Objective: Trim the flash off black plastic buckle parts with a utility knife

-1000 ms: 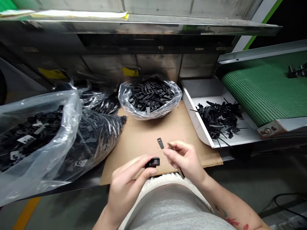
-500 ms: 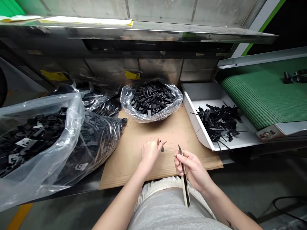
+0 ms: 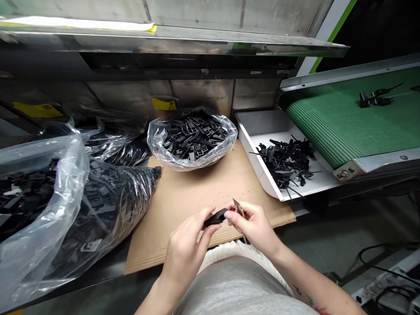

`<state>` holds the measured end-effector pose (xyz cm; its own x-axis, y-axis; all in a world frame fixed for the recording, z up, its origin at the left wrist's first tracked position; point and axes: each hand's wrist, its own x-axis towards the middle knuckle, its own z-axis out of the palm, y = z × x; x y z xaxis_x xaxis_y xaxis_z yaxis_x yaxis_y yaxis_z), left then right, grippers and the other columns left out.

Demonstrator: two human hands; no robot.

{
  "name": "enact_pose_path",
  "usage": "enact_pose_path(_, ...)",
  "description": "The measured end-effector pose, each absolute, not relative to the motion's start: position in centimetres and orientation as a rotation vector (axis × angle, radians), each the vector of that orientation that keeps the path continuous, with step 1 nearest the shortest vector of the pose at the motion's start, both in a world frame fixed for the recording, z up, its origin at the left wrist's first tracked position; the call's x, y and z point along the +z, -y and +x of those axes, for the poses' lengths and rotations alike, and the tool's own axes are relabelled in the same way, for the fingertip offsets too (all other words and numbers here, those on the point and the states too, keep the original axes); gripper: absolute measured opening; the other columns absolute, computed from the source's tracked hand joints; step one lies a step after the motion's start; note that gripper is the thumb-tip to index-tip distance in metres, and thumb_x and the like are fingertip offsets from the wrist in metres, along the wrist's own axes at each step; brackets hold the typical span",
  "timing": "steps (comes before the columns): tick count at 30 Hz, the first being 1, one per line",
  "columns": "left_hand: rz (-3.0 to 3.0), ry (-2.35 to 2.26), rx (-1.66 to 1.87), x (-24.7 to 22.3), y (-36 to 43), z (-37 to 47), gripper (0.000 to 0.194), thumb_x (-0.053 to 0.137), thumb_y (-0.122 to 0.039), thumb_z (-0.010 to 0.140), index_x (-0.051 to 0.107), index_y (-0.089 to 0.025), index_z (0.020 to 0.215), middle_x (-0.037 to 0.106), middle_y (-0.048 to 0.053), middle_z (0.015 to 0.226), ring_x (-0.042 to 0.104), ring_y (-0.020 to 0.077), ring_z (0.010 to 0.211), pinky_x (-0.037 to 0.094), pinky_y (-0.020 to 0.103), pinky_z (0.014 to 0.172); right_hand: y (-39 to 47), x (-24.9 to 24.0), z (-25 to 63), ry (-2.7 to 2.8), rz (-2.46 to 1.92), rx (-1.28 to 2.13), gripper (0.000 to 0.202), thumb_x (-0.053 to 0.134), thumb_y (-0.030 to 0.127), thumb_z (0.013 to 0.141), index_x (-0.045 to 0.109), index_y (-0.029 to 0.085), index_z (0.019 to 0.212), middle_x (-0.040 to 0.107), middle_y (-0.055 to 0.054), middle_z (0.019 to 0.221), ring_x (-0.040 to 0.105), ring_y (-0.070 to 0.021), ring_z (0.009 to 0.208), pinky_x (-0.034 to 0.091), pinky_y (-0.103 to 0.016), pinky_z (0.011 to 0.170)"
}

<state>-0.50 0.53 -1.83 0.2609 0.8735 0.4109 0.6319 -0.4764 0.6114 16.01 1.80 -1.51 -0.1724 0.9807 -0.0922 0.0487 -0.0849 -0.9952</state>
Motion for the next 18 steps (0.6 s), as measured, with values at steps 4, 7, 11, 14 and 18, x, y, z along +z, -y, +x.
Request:
enact_pose_path(4, 2.07, -1.305, 1.145, -0.7, 0.1, -0.5, 0.015, 0.057, -0.014, 0.078, 0.061, -0.019, 0.092, 0.066, 0.001, 0.078, 0.061, 0.0103, 0.065, 0.047, 0.016, 0.055, -1.5, -0.4, 15.1, 1.701, -1.152, 1.085, 0.02, 0.048, 0.029, 0.085, 0.063, 0.015, 0.084, 0.058, -0.003, 0.073, 0.053, -0.0141, 0.068, 0.042, -0.025, 0.061)
enact_pose_path(7, 2.081, -1.427, 1.3, -0.7, 0.6, -0.6, 0.015, 0.059, -0.01, 0.076, 0.063, -0.017, 0.089, 0.063, 0.001, 0.075, 0.058, 0.0099, 0.064, 0.046, 0.017, 0.055, -0.7, 0.0, 15.1, 1.951, -1.245, 0.802, 0.03, 0.039, 0.026, 0.09, 0.05, 0.016, 0.116, 0.058, -0.009, 0.093, 0.053, -0.0196, 0.086, 0.044, -0.031, 0.073)
enact_pose_path(11, 2.21, -1.565, 1.378, -0.6, 1.4, -0.7, 0.023, 0.06, -0.008, 0.074, 0.062, -0.017, 0.096, 0.059, 0.0, 0.07, 0.056, 0.0094, 0.06, 0.045, 0.02, 0.06, 0.4, 0.0, 15.0, 2.094, -1.228, 0.485, 0.028, 0.037, 0.019, 0.09, 0.056, 0.012, 0.109, 0.06, -0.009, 0.084, 0.053, -0.0192, 0.076, 0.044, -0.031, 0.067)
enact_pose_path(14, 2.263, -1.582, 1.372, -0.3, 1.6, -0.6, 0.026, 0.059, -0.007, 0.075, 0.061, -0.017, 0.099, 0.058, -0.001, 0.07, 0.055, 0.0089, 0.059, 0.045, 0.02, 0.06, 0.6, -0.2, 14.7, 2.063, -1.165, 0.373, 0.023, 0.041, 0.017, 0.089, 0.061, 0.011, 0.097, 0.06, -0.008, 0.074, 0.052, -0.0169, 0.068, 0.043, -0.028, 0.064)
enact_pose_path(18, 2.306, -1.549, 1.358, -0.3, 1.5, -0.4, 0.025, 0.058, -0.006, 0.076, 0.061, -0.016, 0.099, 0.058, 0.0, 0.071, 0.055, 0.0092, 0.061, 0.045, 0.02, 0.061, 0.6, 0.0, 14.5, 2.064, -1.161, 0.339, 0.023, 0.041, 0.016, 0.089, 0.063, 0.011, 0.094, 0.06, -0.008, 0.071, 0.052, -0.016, 0.066, 0.042, -0.027, 0.062)
